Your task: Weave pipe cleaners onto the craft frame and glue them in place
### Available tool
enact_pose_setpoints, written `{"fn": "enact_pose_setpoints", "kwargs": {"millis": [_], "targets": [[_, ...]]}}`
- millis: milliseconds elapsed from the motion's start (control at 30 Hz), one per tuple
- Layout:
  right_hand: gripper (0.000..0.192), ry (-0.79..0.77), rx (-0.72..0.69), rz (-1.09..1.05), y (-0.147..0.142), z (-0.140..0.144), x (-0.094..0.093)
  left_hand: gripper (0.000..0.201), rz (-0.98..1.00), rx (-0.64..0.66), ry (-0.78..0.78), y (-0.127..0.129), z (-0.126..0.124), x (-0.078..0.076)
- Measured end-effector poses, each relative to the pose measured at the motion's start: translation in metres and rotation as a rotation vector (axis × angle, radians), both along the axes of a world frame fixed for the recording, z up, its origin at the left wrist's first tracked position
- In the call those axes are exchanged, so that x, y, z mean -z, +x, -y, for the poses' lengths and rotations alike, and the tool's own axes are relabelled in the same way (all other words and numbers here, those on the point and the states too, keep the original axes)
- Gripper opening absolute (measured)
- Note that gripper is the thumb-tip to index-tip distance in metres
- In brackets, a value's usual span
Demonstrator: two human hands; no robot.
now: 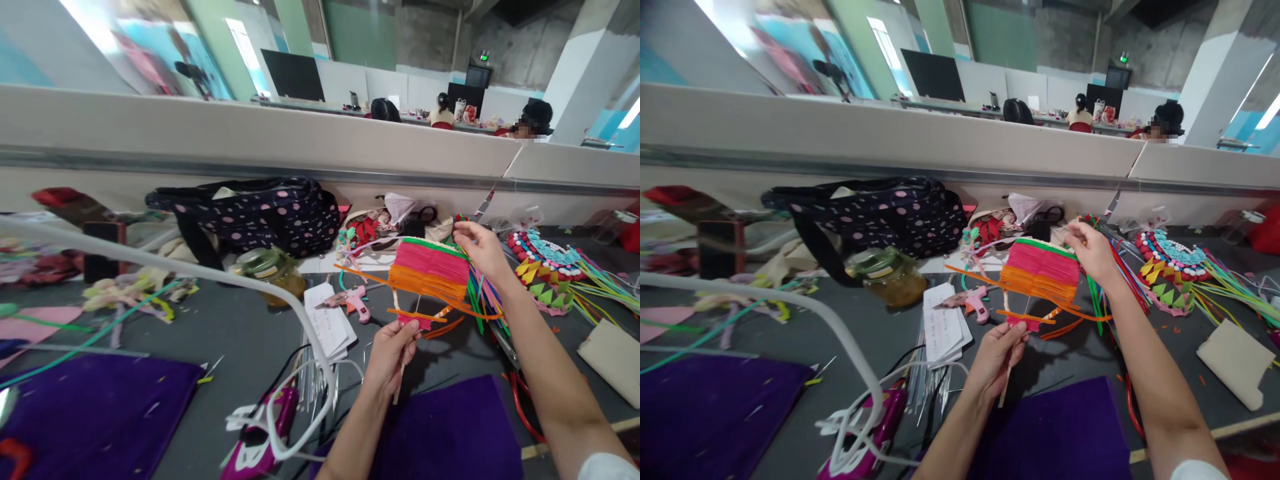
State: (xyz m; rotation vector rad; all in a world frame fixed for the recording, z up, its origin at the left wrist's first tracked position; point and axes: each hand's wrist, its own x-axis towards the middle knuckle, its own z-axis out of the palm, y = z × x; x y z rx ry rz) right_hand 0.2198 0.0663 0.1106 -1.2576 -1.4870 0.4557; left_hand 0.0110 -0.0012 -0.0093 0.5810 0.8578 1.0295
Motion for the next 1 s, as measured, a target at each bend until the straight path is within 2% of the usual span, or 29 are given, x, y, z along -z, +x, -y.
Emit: {"fn": "enact_pose_setpoints", "kwargs": {"millis": [100, 167, 233, 333, 433, 533, 600, 733, 1000], "targets": [[0.017, 0.3, 0.325, -0.08, -0.001, 0.027, -0.01, 0.032, 0.044, -0.085, -0.006, 0.0, -0.004, 0.003], [0.016, 0.375, 0.451, -0.143, -0.005, 0.05, -0.008, 0.033, 0.078, -0.134, -0.012, 0.001, -0.007, 0.005], [0.02, 0.277, 0.414, -0.225, -0.012, 0.07, 0.008, 0.035, 0.11, -0.168, -0.019, 0.003, -0.009, 0.007], [0.027, 0.008, 0.282, -0.412, -0.029, 0.087, 0.052, 0.037, 0.139, -0.197, -0.031, 0.007, -0.01, 0.008], [0.029, -0.216, 0.173, -0.616, -0.049, 0.09, 0.1, 0.038, 0.153, -0.212, -0.026, 0.009, -0.009, 0.01], [0.026, -0.308, 0.1, -0.753, -0.065, 0.088, 0.129, 0.039, 0.154, -0.22, -0.008, 0.01, -0.008, 0.014], [0.022, -0.311, 0.072, -0.784, -0.071, 0.086, 0.136, 0.039, 0.152, -0.227, -0.001, 0.011, -0.008, 0.016], [0.017, -0.32, 0.032, -0.826, -0.072, 0.08, 0.14, 0.039, 0.154, -0.24, -0.002, 0.012, -0.009, 0.02], [0.02, -0.309, 0.009, -0.723, -0.076, 0.076, 0.131, 0.035, 0.174, -0.27, 0.0, 0.016, -0.009, 0.022]]}}
